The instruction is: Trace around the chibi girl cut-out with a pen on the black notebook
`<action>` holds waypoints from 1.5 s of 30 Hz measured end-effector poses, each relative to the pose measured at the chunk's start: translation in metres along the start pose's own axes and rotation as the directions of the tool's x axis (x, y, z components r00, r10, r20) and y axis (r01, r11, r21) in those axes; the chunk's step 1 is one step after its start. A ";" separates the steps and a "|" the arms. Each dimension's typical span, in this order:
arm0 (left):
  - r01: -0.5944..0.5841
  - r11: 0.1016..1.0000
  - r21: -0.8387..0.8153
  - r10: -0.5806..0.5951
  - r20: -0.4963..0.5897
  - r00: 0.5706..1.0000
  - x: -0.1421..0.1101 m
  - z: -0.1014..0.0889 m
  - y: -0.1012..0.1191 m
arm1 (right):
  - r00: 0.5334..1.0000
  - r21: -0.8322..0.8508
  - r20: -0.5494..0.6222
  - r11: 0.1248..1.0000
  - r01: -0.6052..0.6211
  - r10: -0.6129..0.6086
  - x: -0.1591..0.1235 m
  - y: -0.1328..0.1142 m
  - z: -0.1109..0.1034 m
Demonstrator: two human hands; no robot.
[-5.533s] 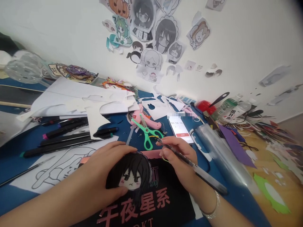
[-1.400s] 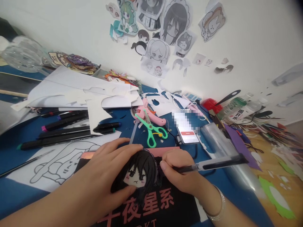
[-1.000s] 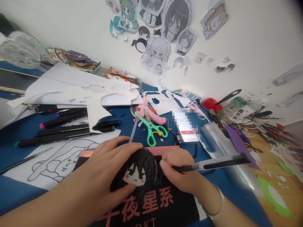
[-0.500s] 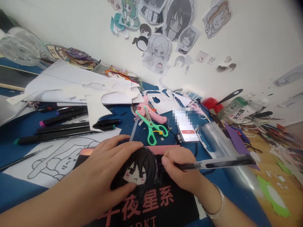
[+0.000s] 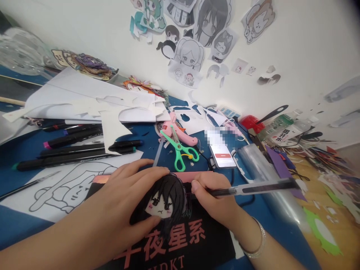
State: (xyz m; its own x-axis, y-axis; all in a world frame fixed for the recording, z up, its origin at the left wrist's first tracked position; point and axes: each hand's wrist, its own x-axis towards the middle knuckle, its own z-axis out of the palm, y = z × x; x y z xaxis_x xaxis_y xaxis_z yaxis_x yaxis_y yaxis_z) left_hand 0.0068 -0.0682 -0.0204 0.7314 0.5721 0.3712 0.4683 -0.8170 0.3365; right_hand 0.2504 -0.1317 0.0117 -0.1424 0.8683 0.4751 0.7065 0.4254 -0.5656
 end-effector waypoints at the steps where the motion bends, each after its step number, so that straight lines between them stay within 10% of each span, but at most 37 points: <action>1: 0.017 1.000 0.011 -0.017 0.008 1.000 0.000 0.000 0.001 | 1.000 0.000 0.000 1.000 -0.011 0.011 0.000 0.000 0.000; 45: 0.105 0.994 0.011 -0.105 0.040 0.994 0.001 -0.006 0.013 | 0.984 0.116 0.009 0.977 -0.180 0.180 0.005 -0.004 0.000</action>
State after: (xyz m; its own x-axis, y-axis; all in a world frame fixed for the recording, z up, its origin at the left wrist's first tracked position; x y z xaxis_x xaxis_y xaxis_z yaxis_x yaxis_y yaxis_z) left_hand 0.0107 -0.0780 -0.0108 0.6974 0.6514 0.2989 0.5477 -0.7534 0.3640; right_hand 0.2469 -0.1291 0.0165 -0.0187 0.9330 0.3594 0.6353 0.2887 -0.7163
